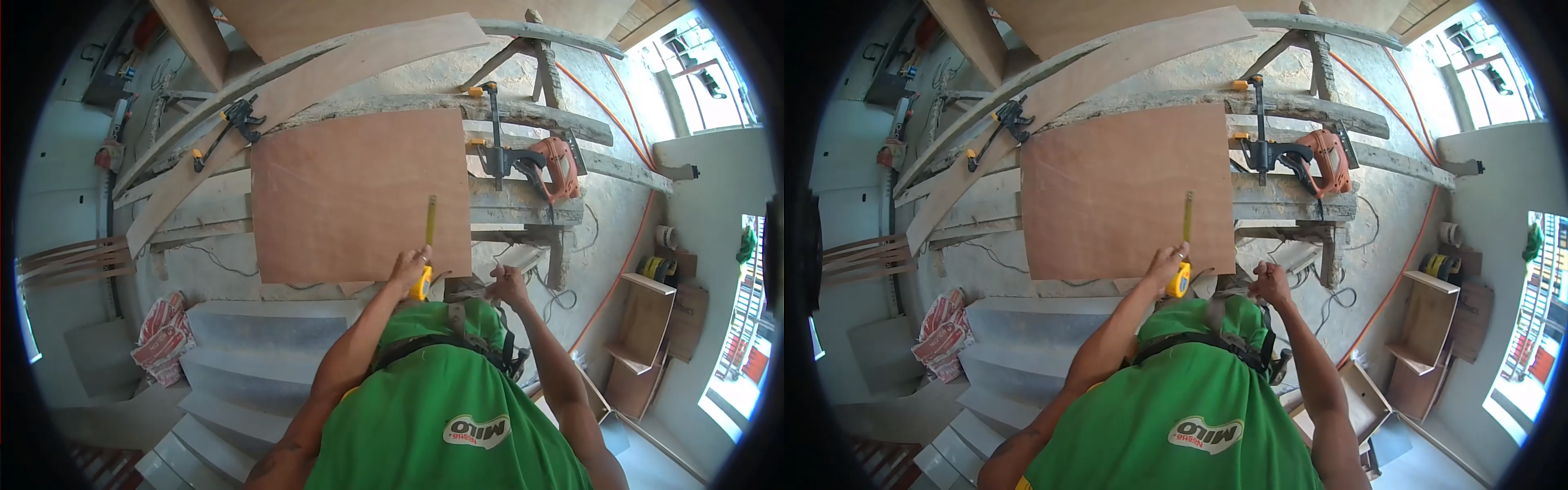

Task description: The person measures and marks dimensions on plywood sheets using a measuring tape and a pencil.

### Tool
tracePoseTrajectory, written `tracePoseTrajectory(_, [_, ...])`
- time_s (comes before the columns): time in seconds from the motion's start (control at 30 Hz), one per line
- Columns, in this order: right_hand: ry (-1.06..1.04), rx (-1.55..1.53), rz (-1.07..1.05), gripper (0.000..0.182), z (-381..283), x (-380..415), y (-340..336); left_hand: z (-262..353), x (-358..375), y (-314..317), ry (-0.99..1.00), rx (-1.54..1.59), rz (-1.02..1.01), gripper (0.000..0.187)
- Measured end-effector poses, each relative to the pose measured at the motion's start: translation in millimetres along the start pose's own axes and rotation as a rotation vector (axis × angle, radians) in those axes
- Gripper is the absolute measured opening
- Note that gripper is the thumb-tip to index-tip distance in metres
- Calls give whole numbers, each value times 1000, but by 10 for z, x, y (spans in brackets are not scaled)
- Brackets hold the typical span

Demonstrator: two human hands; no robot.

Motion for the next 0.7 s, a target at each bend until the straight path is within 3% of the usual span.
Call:
tracePoseTrajectory(0.17, [332,-164,51,43,151,-74,357,399,194,-864,44,158,88,41])
tracePoseTrajectory(0.27, [414,-362,71,43,211,-163,649,488,259,-1734,110,36,283,37])
tracePoseTrajectory(0.43, [415,-717,-11,51,317,-272,1016,548,593,-2776,160,-107,473,34])
tracePoseTrajectory(0.53, [287,-913,-8,54,442,-432,1171,479,723,-3254,163,-166,566,35])
tracePoseTrajectory(0.6, [-87,-656,92,54,469,-516,1164,387,662,-3654,181,-161,634,36])
tracePoseTrajectory(0.7, [95,-861,50,48,549,-594,1251,326,668,-4152,172,-260,713,39])
Point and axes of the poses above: each hand's wrist, its own x-axis away from the middle knuckle, its own y-axis out of the palm, z = x × y, the point moved 6 cm from there along -x, towards the middle knuckle, and after that the axes turned 5 degrees about y, right-handed, at the moved point
